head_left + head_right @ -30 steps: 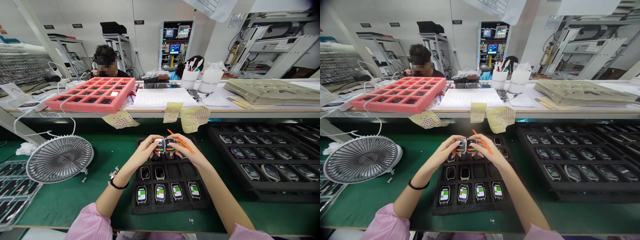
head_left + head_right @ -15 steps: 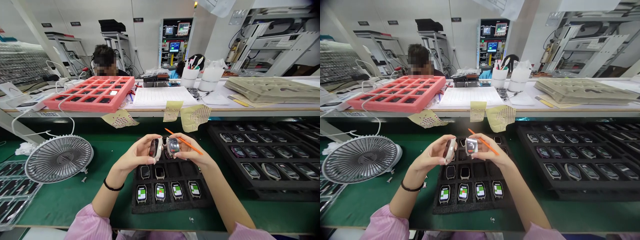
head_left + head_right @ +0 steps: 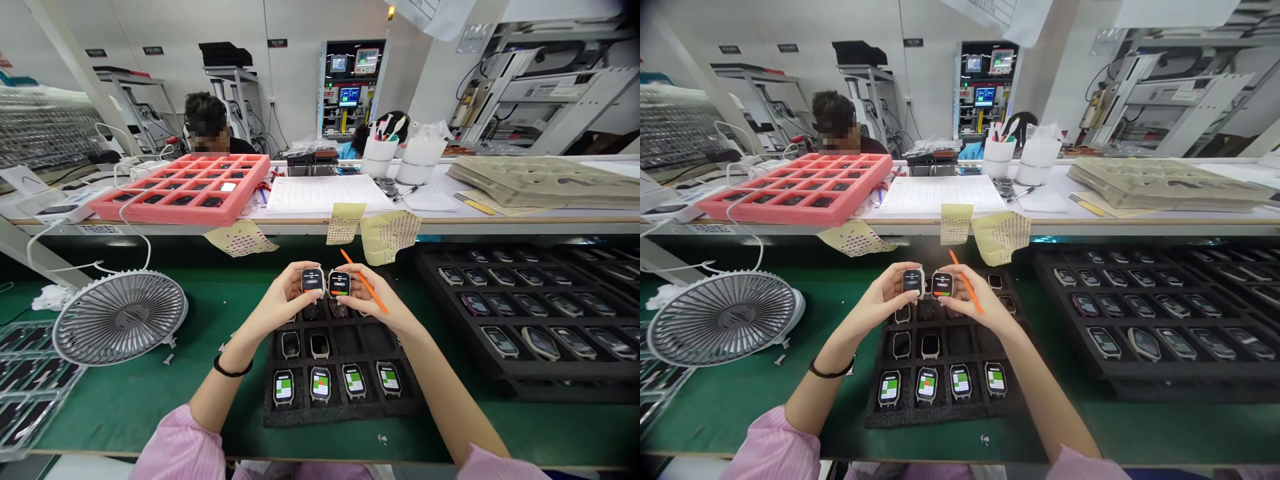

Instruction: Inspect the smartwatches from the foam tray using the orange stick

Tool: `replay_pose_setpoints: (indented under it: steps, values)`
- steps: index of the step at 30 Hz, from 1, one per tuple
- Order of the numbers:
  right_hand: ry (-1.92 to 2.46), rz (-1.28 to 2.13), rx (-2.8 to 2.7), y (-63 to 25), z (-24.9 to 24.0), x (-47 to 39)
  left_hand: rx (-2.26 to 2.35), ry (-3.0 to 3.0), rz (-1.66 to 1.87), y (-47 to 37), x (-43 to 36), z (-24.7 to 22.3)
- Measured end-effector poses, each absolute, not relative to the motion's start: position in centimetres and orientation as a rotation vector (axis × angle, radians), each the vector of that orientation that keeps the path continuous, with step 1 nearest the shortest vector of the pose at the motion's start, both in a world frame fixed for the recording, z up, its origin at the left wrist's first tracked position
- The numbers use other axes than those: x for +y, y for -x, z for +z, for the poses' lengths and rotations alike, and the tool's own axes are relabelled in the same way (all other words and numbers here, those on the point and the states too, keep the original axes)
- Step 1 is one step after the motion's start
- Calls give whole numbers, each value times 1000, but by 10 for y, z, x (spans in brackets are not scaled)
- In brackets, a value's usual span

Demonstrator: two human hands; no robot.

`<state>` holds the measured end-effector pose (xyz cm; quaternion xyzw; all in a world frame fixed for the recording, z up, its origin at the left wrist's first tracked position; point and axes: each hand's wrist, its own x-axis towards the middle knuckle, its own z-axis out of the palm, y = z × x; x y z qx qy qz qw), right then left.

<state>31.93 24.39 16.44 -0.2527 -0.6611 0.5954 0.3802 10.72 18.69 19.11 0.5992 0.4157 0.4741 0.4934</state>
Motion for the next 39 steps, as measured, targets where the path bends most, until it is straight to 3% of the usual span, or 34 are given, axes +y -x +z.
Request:
replay_pose_setpoints:
  steps: [39]
  values:
    - [775,1423,-1638,-312,162,244,1142,-1438,1138,-106,198,182]
